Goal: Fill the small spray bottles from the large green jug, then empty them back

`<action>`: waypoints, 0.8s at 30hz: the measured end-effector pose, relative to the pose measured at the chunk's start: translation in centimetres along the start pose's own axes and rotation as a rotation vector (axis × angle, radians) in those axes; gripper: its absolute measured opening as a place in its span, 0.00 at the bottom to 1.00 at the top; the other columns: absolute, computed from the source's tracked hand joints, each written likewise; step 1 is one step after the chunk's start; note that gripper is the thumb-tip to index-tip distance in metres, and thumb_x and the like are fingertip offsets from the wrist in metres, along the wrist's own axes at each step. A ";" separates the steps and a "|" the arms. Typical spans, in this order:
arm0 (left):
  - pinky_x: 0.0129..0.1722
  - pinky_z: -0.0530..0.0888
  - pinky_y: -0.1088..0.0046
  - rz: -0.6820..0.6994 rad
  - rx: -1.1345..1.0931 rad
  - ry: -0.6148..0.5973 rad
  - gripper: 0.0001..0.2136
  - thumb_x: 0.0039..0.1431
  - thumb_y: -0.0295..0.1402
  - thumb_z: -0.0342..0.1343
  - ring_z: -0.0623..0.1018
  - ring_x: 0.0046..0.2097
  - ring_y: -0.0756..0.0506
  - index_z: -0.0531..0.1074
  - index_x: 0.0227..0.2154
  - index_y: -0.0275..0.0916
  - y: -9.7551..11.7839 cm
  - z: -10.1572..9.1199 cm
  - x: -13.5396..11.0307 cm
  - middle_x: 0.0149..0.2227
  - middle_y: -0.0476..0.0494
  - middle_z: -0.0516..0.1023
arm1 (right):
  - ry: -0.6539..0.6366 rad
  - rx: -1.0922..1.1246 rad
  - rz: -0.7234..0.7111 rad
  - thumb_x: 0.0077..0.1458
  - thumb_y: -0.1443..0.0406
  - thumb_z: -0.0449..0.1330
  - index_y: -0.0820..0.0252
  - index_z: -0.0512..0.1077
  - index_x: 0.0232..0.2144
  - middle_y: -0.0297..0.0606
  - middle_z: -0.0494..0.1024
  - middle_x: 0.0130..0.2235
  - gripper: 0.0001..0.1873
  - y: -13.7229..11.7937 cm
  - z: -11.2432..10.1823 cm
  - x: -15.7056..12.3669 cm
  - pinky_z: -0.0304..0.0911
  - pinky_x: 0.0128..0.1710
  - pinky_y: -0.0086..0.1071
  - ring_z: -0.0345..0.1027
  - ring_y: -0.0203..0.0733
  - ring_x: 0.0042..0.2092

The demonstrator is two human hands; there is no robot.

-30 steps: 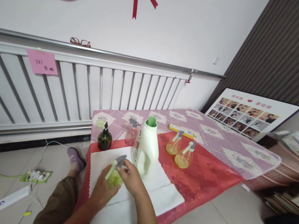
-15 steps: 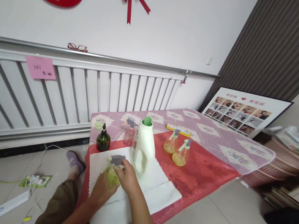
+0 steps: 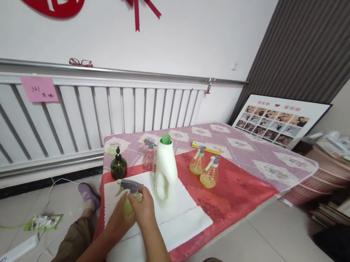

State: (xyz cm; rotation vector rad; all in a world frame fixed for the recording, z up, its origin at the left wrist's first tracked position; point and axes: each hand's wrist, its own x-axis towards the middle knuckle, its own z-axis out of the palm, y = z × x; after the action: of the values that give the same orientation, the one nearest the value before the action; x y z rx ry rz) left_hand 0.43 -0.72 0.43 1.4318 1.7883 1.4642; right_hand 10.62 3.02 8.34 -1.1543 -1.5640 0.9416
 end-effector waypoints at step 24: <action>0.38 0.73 0.67 -0.248 -0.066 -0.009 0.15 0.50 0.40 0.56 0.78 0.35 0.43 0.70 0.40 0.41 7.9 -1.6 2.2 0.33 0.48 0.79 | 0.079 0.202 0.197 0.42 0.63 0.63 0.51 0.58 0.28 0.30 0.73 0.28 0.15 -0.3 1.7 -0.6 0.65 0.31 0.36 0.69 0.45 0.33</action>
State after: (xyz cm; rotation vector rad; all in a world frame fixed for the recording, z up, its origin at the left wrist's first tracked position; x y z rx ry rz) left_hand 1.81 -0.14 8.67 1.1365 1.8202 1.3724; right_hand 9.00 2.23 8.05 -1.2005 -1.2776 1.1418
